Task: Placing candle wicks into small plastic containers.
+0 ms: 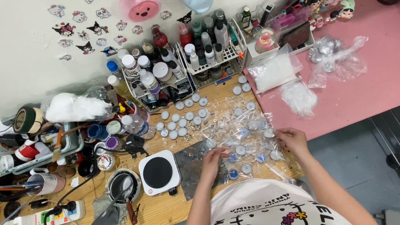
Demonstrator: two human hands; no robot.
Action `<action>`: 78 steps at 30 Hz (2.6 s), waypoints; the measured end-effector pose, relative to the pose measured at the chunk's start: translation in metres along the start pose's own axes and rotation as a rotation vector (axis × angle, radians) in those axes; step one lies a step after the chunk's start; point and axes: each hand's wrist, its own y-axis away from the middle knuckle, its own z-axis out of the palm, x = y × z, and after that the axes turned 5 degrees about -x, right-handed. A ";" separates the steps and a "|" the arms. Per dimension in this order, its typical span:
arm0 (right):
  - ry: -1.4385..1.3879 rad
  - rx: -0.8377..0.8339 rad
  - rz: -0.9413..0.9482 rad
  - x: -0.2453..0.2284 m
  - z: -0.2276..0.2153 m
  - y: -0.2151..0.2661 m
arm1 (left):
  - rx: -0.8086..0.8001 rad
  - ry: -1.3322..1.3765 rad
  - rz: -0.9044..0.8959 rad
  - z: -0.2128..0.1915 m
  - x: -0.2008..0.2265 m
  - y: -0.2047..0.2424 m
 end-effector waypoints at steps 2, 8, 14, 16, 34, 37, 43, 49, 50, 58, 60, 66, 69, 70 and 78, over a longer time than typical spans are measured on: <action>0.041 -0.013 -0.015 0.006 0.003 -0.004 | 0.026 -0.009 -0.091 0.003 0.010 0.006; 0.308 -0.019 -0.107 0.018 0.022 -0.006 | 0.019 -0.032 0.020 -0.007 -0.040 -0.010; 0.594 0.060 -0.337 0.018 0.030 0.001 | -0.060 -0.047 0.020 -0.006 -0.085 -0.023; 0.624 0.091 -0.361 0.014 0.029 0.002 | -0.067 -0.071 -0.011 -0.005 -0.089 -0.023; 1.002 0.496 -0.505 -0.027 -0.054 -0.046 | -0.021 -0.091 -0.080 -0.022 -0.082 0.002; 0.798 0.545 -0.486 -0.026 -0.054 -0.047 | -0.090 -0.055 -0.044 0.000 -0.066 -0.005; 0.467 0.618 -0.450 -0.028 -0.044 -0.035 | -0.444 -0.201 -0.053 0.094 0.005 -0.042; 0.314 0.510 -0.720 -0.058 -0.006 0.034 | -0.377 -0.034 -0.065 0.170 0.043 -0.094; 0.341 0.440 -0.763 -0.061 0.000 0.046 | -0.349 0.044 0.022 0.176 0.045 -0.098; 0.334 0.314 -0.911 -0.092 0.019 0.102 | -0.083 0.239 -0.107 0.166 0.091 -0.062; -0.478 0.060 -0.390 -0.076 0.022 0.091 | -0.066 0.161 -0.120 0.151 0.089 -0.055; -0.392 -0.250 -0.144 -0.051 0.027 0.073 | -0.003 0.186 0.052 0.120 0.086 -0.034; -0.273 -0.276 -0.175 -0.035 0.037 0.067 | 0.036 0.205 -0.005 0.102 0.074 -0.026; -0.266 -0.285 -0.172 -0.040 0.042 0.072 | 0.046 0.211 -0.004 0.096 0.066 -0.025; 0.074 -0.018 -0.656 -0.079 0.067 0.113 | 0.079 0.181 0.036 0.058 0.052 -0.006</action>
